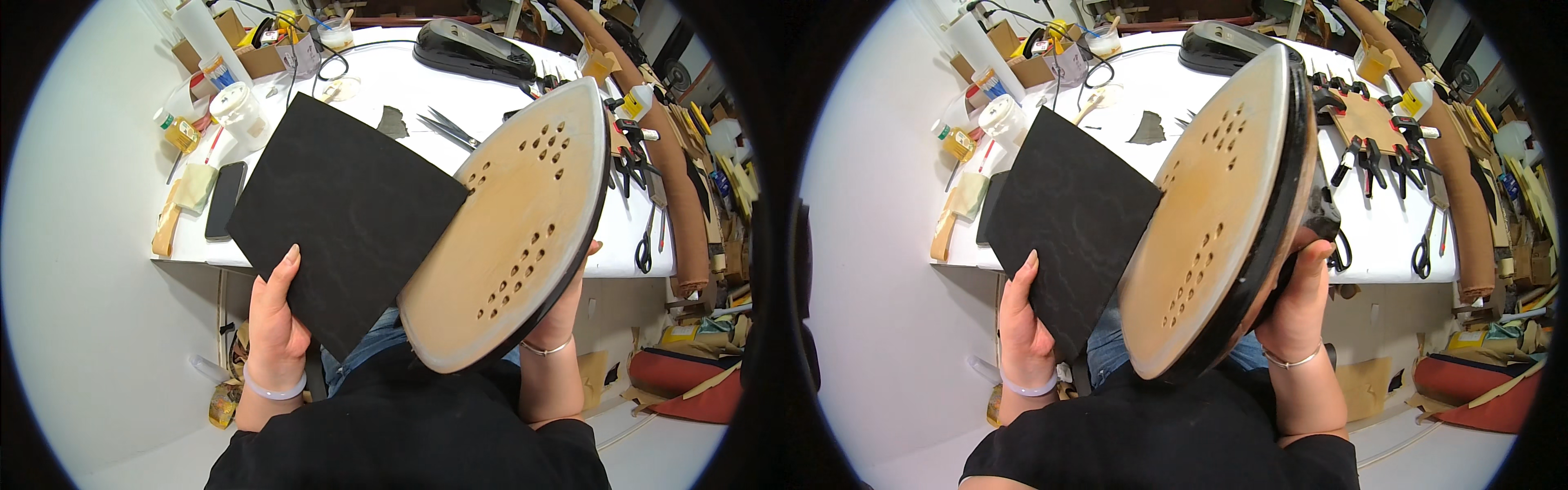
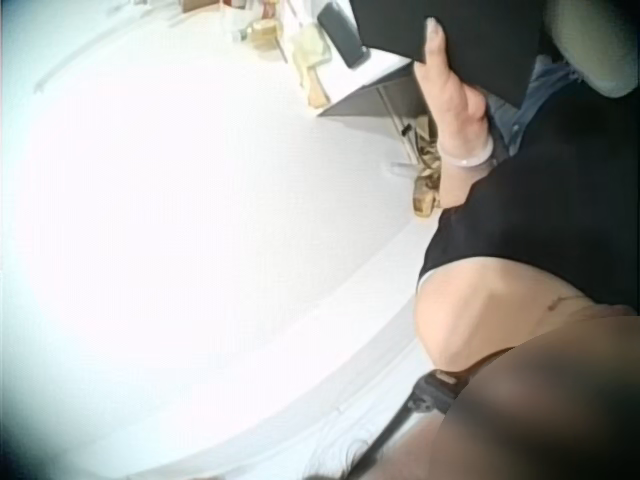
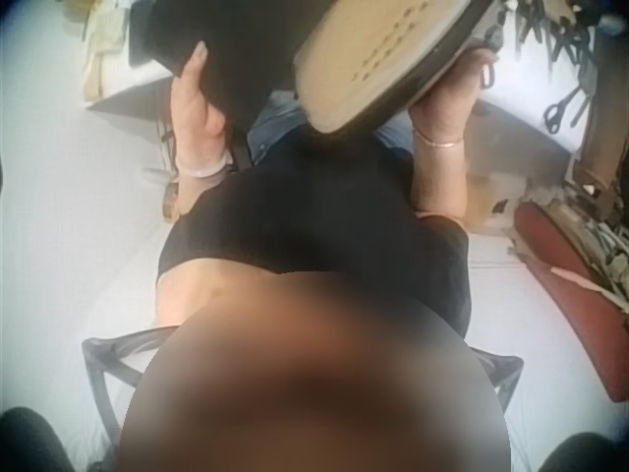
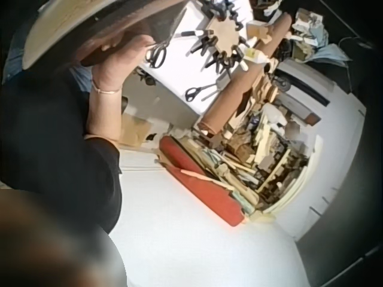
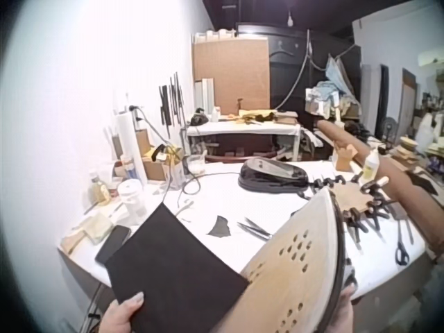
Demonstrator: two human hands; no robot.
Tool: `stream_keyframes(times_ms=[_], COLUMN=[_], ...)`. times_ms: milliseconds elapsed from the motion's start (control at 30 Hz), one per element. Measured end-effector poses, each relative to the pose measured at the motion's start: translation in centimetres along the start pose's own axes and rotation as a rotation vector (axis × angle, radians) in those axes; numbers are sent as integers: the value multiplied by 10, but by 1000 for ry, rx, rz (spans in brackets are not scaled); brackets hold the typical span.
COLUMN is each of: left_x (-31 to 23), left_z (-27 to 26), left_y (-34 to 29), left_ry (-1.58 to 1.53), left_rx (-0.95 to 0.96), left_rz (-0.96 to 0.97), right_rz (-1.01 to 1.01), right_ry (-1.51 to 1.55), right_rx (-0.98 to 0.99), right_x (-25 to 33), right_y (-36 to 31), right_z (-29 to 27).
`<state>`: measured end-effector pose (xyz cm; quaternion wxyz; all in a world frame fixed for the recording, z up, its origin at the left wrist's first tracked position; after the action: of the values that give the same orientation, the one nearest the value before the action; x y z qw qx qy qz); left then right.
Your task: The person irons a black leather sheet, trims its edges with scissors, applies a liquid with a brush, and irons it again. The work is performed at a cluttered craft table with tools and materials visible.
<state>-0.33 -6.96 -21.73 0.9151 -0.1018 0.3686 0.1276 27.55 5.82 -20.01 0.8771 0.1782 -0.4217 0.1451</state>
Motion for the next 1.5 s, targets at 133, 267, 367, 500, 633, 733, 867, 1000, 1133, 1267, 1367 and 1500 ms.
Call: stream_keyframes(times_ms=[133,267,367,500,633,733,867,1000,1133,1267,1367,1500], left_x=[6,0,3,10,18,19,19,12,11,20,14,-4], left_z=[-5,10,3,-8,-12,-3,11,20,25,29,22,12], left_y=[1,-1,-7,-14,-10,-7,-7,-9,-12,-20,-10,16], left_ry=[-72,-342,-365,-232,-116,-68,-7,134,201,99,-187,-172], left_rx=[44,137,154,132,152,157,116,94,119,164,122,-36], left_rz=[-53,-115,-211,-255,-211,-169,-101,65,54,-132,-147,27], right_rz=[51,41,37,31,45,69,67,-6,-24,-18,-19,4], right_ry=[-42,-44,-1,96,90,82,84,113,129,114,85,131], right_rx=[71,39,6,-10,4,7,-10,-24,-10,-40,-81,-25], right_x=[-1,-1,-1,1,-3,-9,-10,-4,-2,-5,-7,-12], right_y=[-2,-1,3,5,3,2,3,9,13,16,17,16], right_z=[5,3,-5,-10,-12,-15,-16,-5,-6,-8,-8,-10])
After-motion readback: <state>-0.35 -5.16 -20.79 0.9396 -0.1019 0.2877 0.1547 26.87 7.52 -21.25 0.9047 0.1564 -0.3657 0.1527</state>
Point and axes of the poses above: each hand's wrist, its own y-axis towards the middle knuckle, its own z-axis out of the palm, x = y × z, the point moved 5 cm from there along y, towards the middle knuckle, and after that the axes turned 15 degrees about x, right-handed, at the moved point
